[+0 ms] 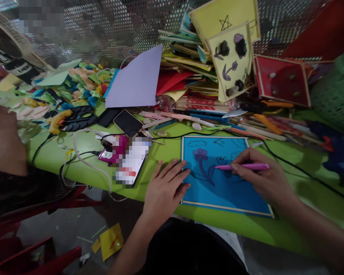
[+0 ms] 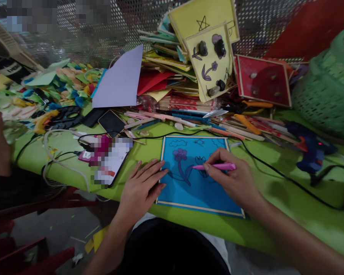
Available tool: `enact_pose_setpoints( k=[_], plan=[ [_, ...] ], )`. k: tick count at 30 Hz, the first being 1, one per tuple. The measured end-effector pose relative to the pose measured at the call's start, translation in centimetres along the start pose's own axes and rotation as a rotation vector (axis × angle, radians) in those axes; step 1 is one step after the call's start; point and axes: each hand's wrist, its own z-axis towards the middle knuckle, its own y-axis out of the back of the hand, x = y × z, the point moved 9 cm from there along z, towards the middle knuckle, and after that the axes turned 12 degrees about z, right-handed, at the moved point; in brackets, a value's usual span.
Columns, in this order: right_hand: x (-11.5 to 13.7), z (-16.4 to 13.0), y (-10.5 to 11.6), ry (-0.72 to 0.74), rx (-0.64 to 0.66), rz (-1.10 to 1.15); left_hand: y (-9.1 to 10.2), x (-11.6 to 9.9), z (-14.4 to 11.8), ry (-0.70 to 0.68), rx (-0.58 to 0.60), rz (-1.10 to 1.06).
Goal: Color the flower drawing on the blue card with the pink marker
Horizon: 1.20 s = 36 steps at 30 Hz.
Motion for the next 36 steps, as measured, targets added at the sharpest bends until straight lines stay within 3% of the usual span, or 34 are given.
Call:
enact_pose_setpoints(
  k=[23,29,36],
  plan=[
    [-0.1,-0.9,-2.1,-0.048,0.243,0.013,-0.1,0.0,0.0,-0.002,0.005,-0.005],
    [-0.1,-0.9,-2.1,-0.069,0.243,0.016,0.0,0.1,0.0,-0.001,-0.003,-0.010],
    [0.5,-0.5,-1.2,-0.036,0.132,0.014,0.0,0.0,0.0,0.000,0.005,-0.012]
  ],
)
